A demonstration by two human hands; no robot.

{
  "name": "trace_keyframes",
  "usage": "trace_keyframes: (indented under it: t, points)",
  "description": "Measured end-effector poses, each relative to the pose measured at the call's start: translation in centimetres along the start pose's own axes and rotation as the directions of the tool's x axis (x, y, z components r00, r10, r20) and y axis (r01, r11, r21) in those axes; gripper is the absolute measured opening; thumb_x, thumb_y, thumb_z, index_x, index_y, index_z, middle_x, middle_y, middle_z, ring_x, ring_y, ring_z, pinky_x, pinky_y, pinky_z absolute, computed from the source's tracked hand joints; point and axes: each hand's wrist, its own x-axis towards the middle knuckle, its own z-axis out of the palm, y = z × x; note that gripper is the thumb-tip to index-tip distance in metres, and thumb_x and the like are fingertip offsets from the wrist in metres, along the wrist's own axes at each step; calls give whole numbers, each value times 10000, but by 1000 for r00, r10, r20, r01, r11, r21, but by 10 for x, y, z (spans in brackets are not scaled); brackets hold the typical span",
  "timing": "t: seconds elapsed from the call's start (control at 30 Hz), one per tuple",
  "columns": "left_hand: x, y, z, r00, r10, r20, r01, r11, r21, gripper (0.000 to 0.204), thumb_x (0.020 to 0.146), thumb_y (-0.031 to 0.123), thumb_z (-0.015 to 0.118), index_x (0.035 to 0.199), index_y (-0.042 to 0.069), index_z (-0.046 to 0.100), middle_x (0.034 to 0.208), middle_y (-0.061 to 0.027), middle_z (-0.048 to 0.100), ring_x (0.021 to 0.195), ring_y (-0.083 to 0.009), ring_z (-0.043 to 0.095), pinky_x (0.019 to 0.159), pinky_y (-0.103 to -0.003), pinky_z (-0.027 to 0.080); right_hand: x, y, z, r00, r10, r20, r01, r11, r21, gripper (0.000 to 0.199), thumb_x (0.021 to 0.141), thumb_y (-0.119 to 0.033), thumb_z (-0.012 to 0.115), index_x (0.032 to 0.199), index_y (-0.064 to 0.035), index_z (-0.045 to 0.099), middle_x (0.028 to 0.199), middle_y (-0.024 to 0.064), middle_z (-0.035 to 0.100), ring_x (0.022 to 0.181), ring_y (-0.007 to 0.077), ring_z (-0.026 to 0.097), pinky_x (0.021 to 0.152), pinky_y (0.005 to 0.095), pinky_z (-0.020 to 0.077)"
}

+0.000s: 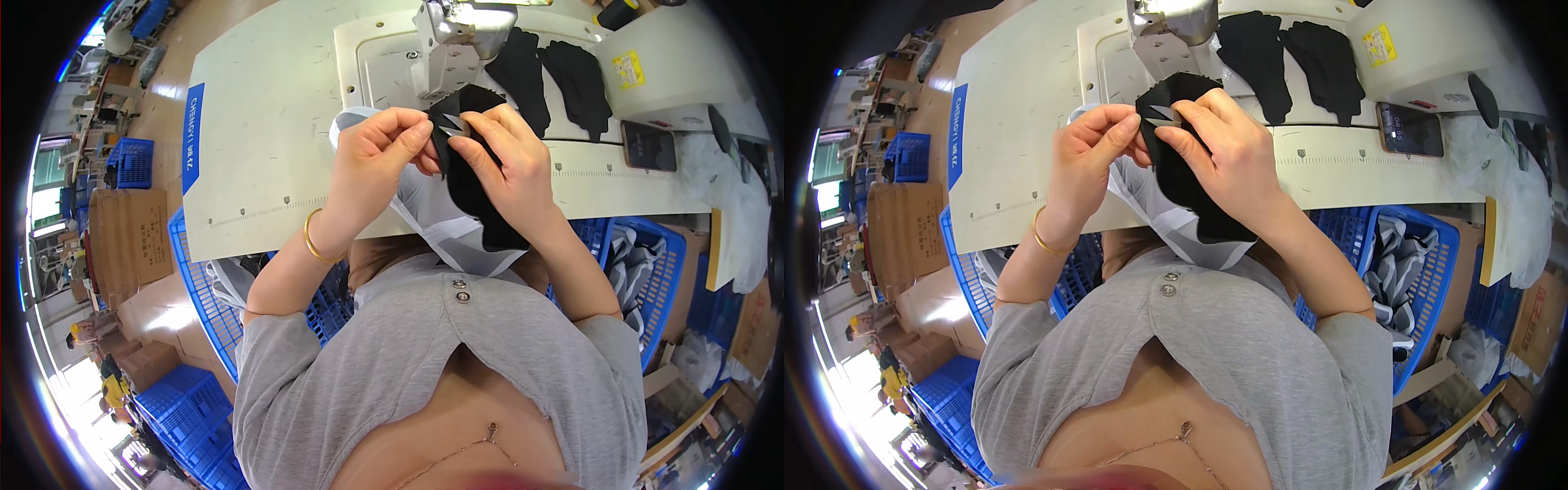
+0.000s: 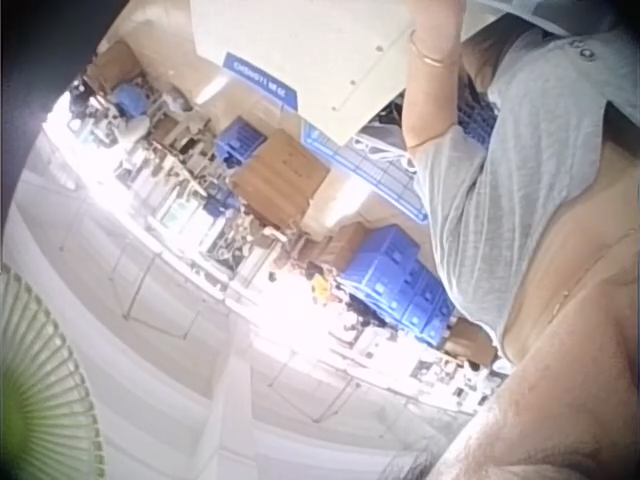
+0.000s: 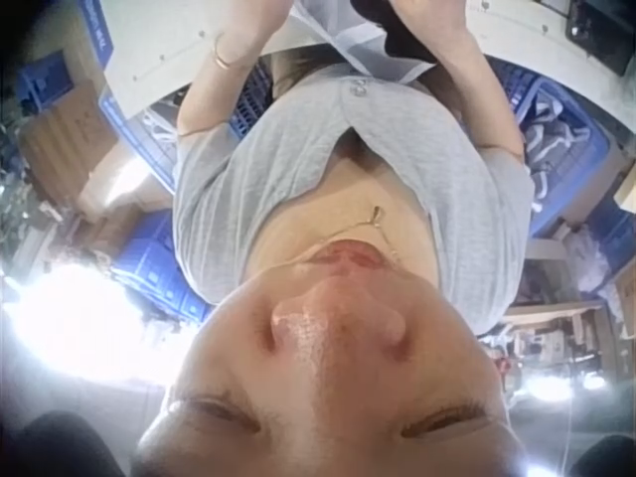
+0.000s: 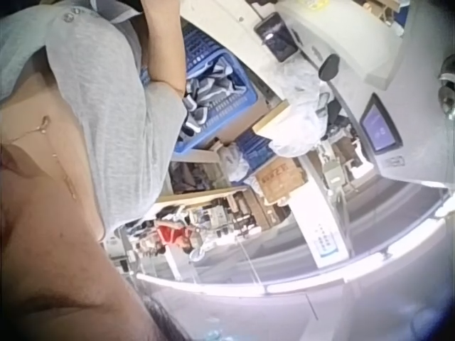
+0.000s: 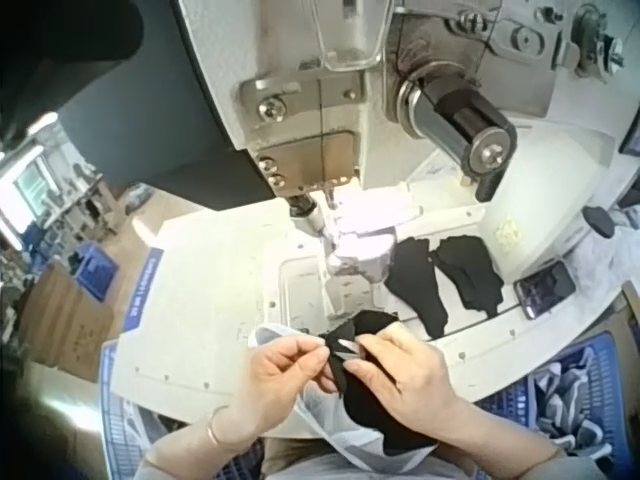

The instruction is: The recorder uses a sewing machine and hand snips to stitch and trim shoe components in a manufacturing setting.

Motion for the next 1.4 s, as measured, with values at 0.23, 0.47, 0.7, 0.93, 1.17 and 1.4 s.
trace_keyframes:
  t: [0.23,0.47,0.7,0.93,1.17,1.4]
  points:
    - [-3,3,4,998,48,51,-53,993,107,175,988,101,542,1022,-48,626,782,-64,649,700,-112,634,664,-241,538,6,2,0,999,-32,19,32,999,-2,232,825,-196,727,915,11,675,790,84,609,592,222,596,531,321,473]
    - [-2,4,7,997,22,72,-30,994,110,174,989,99,533,1023,-46,624,800,-67,661,707,-106,637,663,-233,538,10,3,-1,996,-88,3,89,996,-18,219,827,-201,726,889,3,674,758,78,599,568,212,582,515,316,462]
    - [-1,2,8,997,35,66,-44,989,144,170,987,99,537,1017,-42,628,799,-63,663,715,-102,638,675,-232,540,9,5,1,997,-77,-14,77,997,-12,207,835,-201,720,870,-2,674,735,72,590,550,208,572,503,312,453]
    - [-3,1,7,994,107,-9,-104,983,150,166,995,109,529,1013,-35,611,819,-78,662,729,-128,647,692,-257,545,7,0,-4,996,64,-59,-51,978,202,197,855,-179,706,903,9,669,745,92,589,604,221,585,551,314,459]
    - [-2,-11,-7,991,63,-115,-80,985,-152,190,1025,154,460,1037,1,571,924,-105,677,818,-170,665,747,-306,544,-16,-11,-12,981,101,164,-124,982,139,255,865,-209,709,940,30,659,779,106,593,643,236,587,575,316,461]
    - [-4,-16,-2,992,32,-124,-66,958,-280,171,1024,124,448,1041,-20,539,923,-132,675,828,-193,672,760,-338,565,-17,-12,-1,984,130,121,-153,967,206,267,869,-215,704,952,35,663,782,115,597,646,235,596,576,315,467]
